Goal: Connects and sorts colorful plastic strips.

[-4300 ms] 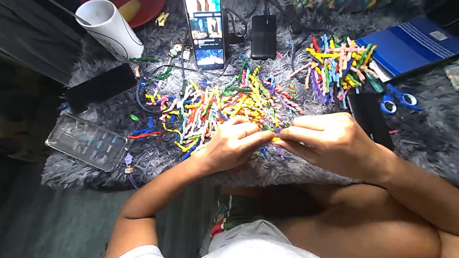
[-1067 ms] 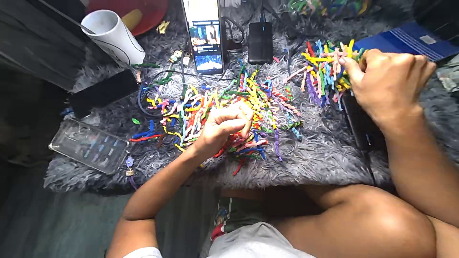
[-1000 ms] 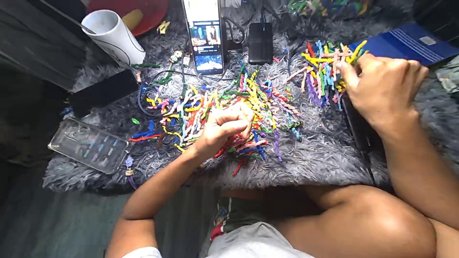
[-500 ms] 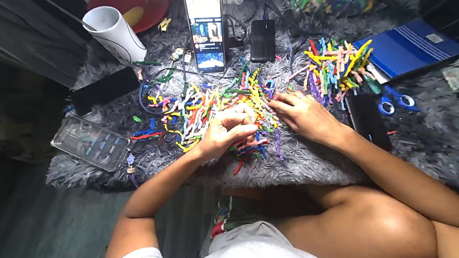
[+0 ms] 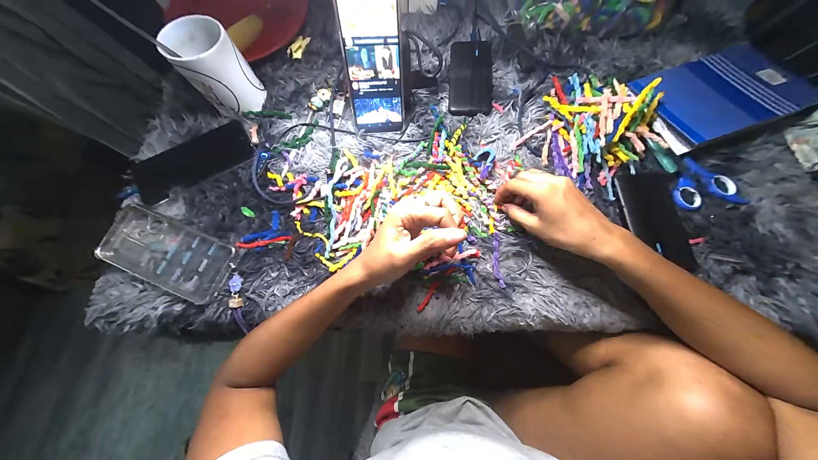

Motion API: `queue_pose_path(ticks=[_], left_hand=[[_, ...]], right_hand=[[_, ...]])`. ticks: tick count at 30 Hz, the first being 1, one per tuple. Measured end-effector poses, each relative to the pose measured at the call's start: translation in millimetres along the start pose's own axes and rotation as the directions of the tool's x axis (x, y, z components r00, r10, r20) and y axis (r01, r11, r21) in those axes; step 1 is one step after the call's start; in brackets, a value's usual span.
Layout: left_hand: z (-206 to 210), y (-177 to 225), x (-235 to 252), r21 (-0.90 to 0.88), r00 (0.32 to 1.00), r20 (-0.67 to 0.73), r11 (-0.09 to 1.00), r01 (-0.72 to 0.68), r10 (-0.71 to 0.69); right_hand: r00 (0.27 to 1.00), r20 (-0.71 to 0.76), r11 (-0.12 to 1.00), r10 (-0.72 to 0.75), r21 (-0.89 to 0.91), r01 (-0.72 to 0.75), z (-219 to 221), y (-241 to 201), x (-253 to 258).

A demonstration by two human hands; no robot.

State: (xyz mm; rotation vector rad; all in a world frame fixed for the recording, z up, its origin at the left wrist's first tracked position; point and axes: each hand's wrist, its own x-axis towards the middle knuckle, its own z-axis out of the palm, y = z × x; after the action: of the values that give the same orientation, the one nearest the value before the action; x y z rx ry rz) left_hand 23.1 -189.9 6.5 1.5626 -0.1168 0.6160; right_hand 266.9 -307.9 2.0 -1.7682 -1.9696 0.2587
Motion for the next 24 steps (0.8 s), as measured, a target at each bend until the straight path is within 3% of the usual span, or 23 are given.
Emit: queue_pose_path(ticks=[6,9,11,15,17,21,24], left_hand=[[2,2,-1,0.135,0.997,-0.081,0.991,0.001,0.01],[3,1,-2,0.297,0.995,-0.067,0.953,-0.056,0.08],[5,0,-1,0.358,0.994,-0.05,0.931,-0.072,0.096],[7,1,-2,0.359,0.995,-0.01,0.929,-0.089,0.099],[7,1,-2,0.364,0.995,0.003,0.926,-0.096,0.102],[7,2,-2,0.384,0.994,0.025,0.917,-0.109,0.107],[8,2,-2,0.407,0.994,0.015,0.907,-0.105,0.109]], right_hand=[[0.992,-0.121,0.996,-0.018,0.088,0.029,-19,-21,1],[0.991,-0.126,0.999,-0.048,-0.005,0.048,-23,-29,1],[0.998,-0.054,0.994,-0.045,-0.105,0.039,-14,-20,0],[0.994,0.039,0.969,-0.101,-0.224,0.107,8,1,-2],[0.988,0.008,0.968,-0.154,-0.197,0.153,7,2,-1],[0.991,-0.058,0.989,-0.121,-0.09,0.115,-7,-10,-1],[0.988,-0.104,0.989,-0.112,-0.108,0.101,-20,-23,-2]])
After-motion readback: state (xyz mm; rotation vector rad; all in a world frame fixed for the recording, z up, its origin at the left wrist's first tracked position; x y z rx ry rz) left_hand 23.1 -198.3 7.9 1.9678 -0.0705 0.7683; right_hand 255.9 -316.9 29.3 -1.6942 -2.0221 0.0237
